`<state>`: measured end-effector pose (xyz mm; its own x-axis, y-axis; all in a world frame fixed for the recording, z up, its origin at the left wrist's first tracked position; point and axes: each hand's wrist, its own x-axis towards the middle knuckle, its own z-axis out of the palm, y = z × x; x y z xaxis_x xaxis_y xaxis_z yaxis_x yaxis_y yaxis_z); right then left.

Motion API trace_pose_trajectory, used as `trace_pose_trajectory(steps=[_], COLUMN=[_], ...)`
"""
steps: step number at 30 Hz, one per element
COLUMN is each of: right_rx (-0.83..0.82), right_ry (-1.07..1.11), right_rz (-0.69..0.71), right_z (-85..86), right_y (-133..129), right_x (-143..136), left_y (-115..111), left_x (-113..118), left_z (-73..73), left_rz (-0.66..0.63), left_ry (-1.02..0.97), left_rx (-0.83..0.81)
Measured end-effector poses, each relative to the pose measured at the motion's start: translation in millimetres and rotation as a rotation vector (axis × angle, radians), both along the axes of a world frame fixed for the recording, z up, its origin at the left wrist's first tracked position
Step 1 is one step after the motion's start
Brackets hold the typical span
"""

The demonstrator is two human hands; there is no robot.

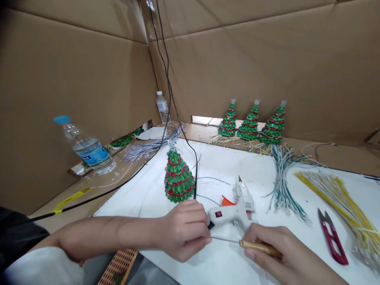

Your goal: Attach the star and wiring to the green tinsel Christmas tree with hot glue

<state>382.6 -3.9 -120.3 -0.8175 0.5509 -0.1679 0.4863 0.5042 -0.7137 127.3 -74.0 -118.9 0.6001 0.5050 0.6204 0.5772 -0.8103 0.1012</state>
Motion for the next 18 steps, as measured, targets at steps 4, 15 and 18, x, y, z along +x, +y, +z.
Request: trace_pose_trajectory(steps=[4,15,18], right_rx=[0.015,0.05,0.063], right_ry=[-0.059,0.035,0.066], right_rz=[0.066,0.008,-0.084], right_z=[7.1,9.0,11.3], right_y=[3.5,16.5,25.6], right_x=[1.9,15.2,24.4], left_y=[-0.1,1.4,3.4], left_x=[0.9,-0.8,-4.1], left_z=[2.4,-0.7,-2.0], left_rz=[-0.019,-0.042,-0.022], left_ry=[-0.009,-0.092,-0.132], left_rx=[-0.003,0.026,0.024])
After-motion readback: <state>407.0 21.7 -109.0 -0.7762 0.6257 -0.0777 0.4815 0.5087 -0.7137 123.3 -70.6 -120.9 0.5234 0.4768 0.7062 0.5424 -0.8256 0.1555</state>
